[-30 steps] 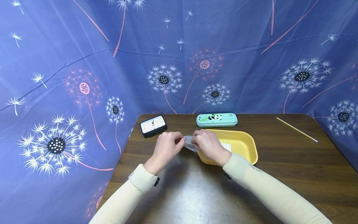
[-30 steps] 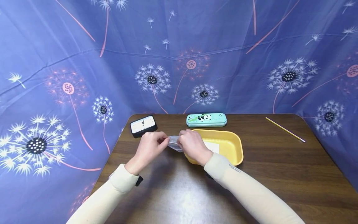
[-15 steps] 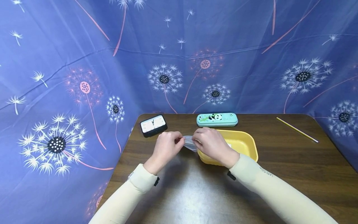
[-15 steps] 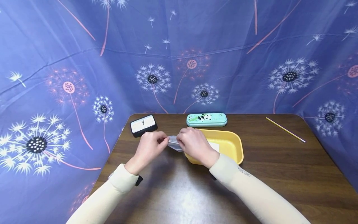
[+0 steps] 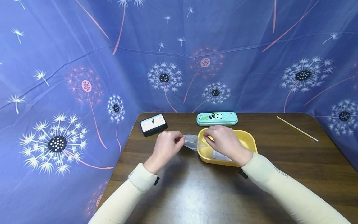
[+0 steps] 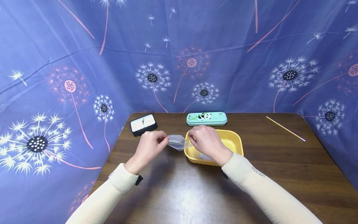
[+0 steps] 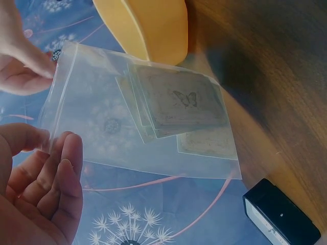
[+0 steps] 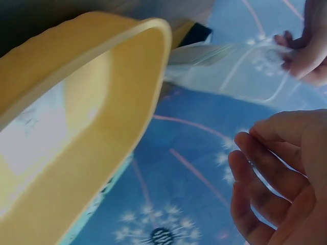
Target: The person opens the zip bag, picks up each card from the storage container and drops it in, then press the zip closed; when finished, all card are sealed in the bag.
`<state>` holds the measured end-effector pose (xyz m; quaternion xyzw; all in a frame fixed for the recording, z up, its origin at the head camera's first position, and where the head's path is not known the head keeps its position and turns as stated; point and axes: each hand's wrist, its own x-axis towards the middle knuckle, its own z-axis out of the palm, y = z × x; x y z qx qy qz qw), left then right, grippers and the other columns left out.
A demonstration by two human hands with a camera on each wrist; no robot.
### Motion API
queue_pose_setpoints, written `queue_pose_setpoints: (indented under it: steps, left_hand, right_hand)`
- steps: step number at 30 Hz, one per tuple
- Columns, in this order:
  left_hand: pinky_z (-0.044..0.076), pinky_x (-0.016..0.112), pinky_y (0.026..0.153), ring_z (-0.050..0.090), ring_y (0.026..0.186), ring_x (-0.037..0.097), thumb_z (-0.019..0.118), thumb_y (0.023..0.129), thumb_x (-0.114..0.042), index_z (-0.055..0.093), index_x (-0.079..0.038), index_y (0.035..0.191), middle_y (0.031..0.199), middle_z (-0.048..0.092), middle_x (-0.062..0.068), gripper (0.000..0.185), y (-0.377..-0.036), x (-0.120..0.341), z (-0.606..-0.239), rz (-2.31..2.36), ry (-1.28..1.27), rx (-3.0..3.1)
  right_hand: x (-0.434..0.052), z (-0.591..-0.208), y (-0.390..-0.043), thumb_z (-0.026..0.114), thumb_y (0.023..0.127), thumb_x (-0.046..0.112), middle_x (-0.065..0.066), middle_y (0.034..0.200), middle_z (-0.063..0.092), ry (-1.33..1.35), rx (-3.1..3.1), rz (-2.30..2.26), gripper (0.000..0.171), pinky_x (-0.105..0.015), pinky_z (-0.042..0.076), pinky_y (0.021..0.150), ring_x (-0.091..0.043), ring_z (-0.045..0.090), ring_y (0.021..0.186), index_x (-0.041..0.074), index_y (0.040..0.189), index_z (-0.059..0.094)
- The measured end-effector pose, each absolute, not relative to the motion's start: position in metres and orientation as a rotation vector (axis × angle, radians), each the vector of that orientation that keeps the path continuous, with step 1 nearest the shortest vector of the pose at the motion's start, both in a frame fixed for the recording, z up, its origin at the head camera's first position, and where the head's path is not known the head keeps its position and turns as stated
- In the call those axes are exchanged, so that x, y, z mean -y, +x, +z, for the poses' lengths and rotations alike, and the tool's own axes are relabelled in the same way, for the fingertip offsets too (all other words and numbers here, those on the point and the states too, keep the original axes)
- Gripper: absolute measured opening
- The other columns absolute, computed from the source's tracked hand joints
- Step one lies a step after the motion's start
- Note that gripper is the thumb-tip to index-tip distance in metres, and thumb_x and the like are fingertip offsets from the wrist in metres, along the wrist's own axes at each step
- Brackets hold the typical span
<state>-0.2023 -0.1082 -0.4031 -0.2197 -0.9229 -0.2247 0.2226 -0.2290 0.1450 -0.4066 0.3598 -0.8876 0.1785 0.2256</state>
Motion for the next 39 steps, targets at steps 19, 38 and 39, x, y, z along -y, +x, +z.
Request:
queue_pose_setpoints:
  steps: [19, 38, 39]
  left_hand:
    - [0.045, 0.026, 0.055, 0.053, 0.057, 0.004, 0.075, 0.092, -0.014, 0.078, -0.017, 0.081, 0.069, 0.067, -0.01, 0.012, -0.2, 0.109, -0.403, -0.639, -0.597, 2.569]
    - [0.045, 0.025, 0.056, 0.053, 0.057, 0.004, 0.074, 0.092, -0.014, 0.078, -0.017, 0.082, 0.07, 0.067, -0.01, 0.011, -0.2, 0.109, -0.403, -0.64, -0.587, 2.584]
    - [0.045, 0.025, 0.056, 0.053, 0.057, 0.004, 0.074, 0.092, -0.014, 0.078, -0.017, 0.082, 0.07, 0.067, -0.01, 0.011, -0.2, 0.109, -0.403, -0.64, -0.59, 2.581]
  right_hand:
    - [-0.202, -0.472, -0.284, 0.08, 0.087, 0.009, 0.001, 0.068, 0.059, 0.818, 2.927, 0.335, 0.021, -0.036, 0.041, 0.054, -0.017, 0.051, 0.062, 0.014, 0.072, 0.066]
    - [-0.222, -0.491, -0.283, 0.092, 0.074, 0.046, -0.004, 0.085, 0.057, 0.662, 3.244, 0.309, 0.05, -0.039, 0.043, 0.061, -0.021, 0.05, 0.074, 0.007, 0.086, 0.065]
    - [-0.222, -0.491, -0.283, 0.093, 0.074, 0.046, -0.004, 0.087, 0.058, 0.655, 3.249, 0.304, 0.05, -0.04, 0.043, 0.061, -0.022, 0.05, 0.075, 0.006, 0.089, 0.066]
